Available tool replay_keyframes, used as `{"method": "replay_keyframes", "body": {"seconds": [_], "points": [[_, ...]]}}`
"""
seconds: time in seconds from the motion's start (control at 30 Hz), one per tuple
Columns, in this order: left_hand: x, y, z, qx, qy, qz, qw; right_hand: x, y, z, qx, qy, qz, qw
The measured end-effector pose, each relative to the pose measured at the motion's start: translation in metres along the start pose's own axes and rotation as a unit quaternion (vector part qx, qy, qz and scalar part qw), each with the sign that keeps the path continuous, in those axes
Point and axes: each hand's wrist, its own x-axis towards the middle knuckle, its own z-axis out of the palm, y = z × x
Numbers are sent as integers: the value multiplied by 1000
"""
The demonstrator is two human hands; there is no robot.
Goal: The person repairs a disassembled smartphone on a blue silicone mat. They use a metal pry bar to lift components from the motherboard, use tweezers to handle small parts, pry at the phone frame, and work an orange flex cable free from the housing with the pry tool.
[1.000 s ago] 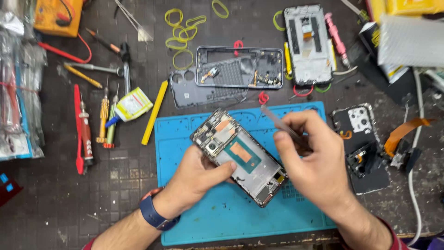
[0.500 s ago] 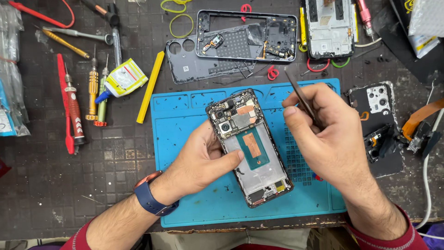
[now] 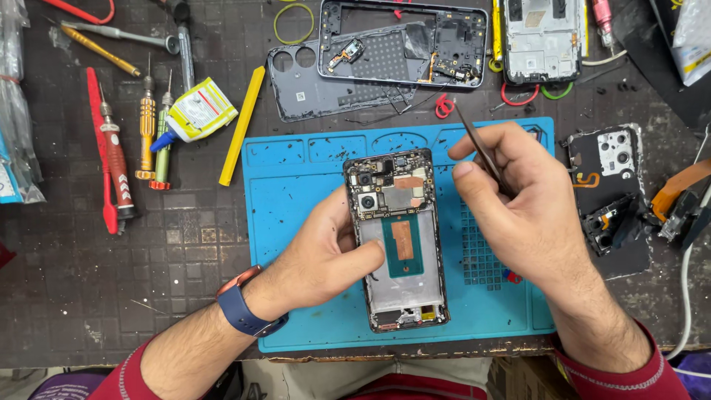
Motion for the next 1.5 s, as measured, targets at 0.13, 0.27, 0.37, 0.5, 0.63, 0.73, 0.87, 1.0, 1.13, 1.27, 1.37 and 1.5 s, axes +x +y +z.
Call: {"method": "replay_keyframes", "body": {"seconds": [0.13,0.27,0.37,0.5,0.63,0.73,0.87,1.0,1.13,1.27,1.37,1.5], "points": [[0,3,1,18,4,-6,1000,-4,-3,4,-6,-47,-46,998],[1,5,0,20,-2,-2,1000,-4,-9,4,-99,-71,-93,988],[2,4,0,24,0,-7,1000,-1,-11,5,-137,-89,-113,980],[2,2,1,17,-7,9,1000,0,-12,8,-162,-104,-115,974],[2,4,-1,21,-8,-7,1000,2,-10,8,-182,-101,-99,973],[2,8,0,39,-12,16,999,3,-9,5,-206,-108,-135,963],[1,10,0,41,-29,6,999,0,-8,4,-224,-110,-135,959],[1,7,-3,62,-39,15,997,1,-8,4,-209,-117,-143,960],[1,7,-3,54,-43,12,998,2,-11,3,-216,-125,-151,957],[3,6,-2,37,-40,-1,999,0,-10,0,-226,-124,-189,947],[4,3,-1,14,-34,-13,999,3,-8,-5,-222,-134,-197,945],[4,0,1,40,-28,26,998,4,-6,-4,-211,-120,-255,936]]}}
